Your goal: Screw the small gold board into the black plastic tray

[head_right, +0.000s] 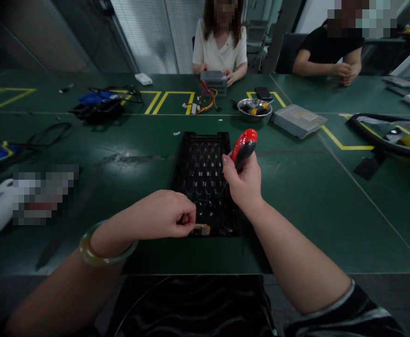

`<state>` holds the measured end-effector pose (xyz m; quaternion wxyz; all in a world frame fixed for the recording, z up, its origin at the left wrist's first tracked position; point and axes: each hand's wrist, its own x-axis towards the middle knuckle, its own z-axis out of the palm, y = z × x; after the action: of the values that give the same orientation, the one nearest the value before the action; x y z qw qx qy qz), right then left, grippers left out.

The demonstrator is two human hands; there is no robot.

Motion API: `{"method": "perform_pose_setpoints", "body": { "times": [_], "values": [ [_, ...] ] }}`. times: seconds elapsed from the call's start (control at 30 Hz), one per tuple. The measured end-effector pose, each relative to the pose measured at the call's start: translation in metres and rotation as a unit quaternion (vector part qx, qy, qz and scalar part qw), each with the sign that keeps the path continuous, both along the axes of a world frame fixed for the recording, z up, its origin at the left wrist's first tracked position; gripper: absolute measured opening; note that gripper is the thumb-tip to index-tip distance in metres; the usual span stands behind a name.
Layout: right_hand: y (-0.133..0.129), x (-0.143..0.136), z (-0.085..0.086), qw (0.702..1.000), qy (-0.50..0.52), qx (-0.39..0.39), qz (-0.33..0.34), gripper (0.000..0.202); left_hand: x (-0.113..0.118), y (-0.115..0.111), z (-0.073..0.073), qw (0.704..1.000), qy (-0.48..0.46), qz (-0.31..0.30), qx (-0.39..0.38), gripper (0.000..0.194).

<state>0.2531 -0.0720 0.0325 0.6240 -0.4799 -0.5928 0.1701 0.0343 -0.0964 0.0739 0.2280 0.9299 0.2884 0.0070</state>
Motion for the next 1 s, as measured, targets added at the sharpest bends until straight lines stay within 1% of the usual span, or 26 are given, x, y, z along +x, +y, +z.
{"method": "perform_pose_setpoints", "body": {
  "times": [0.1, 0.23, 0.3, 0.37, 0.53, 0.67, 0.77, 1.0],
  "values": [
    [0.0000, -0.0003, -0.0003, 1.000, 0.005, -0.002, 0.002, 0.021, -0.0012, -0.0004, 0.0035, 1.000, -0.005, 0.009, 0.000, 0.008],
    [0.0005, -0.0007, -0.0014, 1.000, 0.007, -0.005, 0.003, 0.023, -0.0051, 0.0010, 0.0095, 0.998, -0.036, 0.040, -0.011, 0.009],
    [0.0009, -0.0006, -0.0022, 1.000, 0.008, -0.003, -0.001, 0.024, -0.0067, 0.0023, 0.0107, 0.997, -0.050, 0.064, -0.013, 0.010],
    [0.0012, -0.0004, -0.0028, 1.000, 0.010, 0.003, -0.003, 0.023, -0.0070, 0.0031, 0.0102, 0.996, -0.051, 0.075, -0.019, 0.012],
    [0.0012, 0.0004, -0.0022, 1.000, 0.006, 0.010, 0.008, 0.020, -0.0048, 0.0020, 0.0058, 0.998, -0.024, 0.033, -0.042, 0.010],
    [0.0002, 0.0006, -0.0016, 1.000, -0.013, -0.003, -0.007, 0.021, -0.0031, 0.0010, 0.0026, 0.999, -0.007, 0.028, -0.017, 0.011],
    [-0.0006, -0.0001, -0.0013, 0.999, -0.023, -0.014, -0.020, 0.023, -0.0020, 0.0009, 0.0011, 1.000, 0.005, 0.025, -0.017, 0.010],
    [-0.0023, -0.0008, 0.0003, 0.999, -0.024, -0.034, -0.013, 0.023, -0.0001, -0.0003, 0.0026, 1.000, 0.008, 0.002, -0.008, 0.008]
  ]
}}
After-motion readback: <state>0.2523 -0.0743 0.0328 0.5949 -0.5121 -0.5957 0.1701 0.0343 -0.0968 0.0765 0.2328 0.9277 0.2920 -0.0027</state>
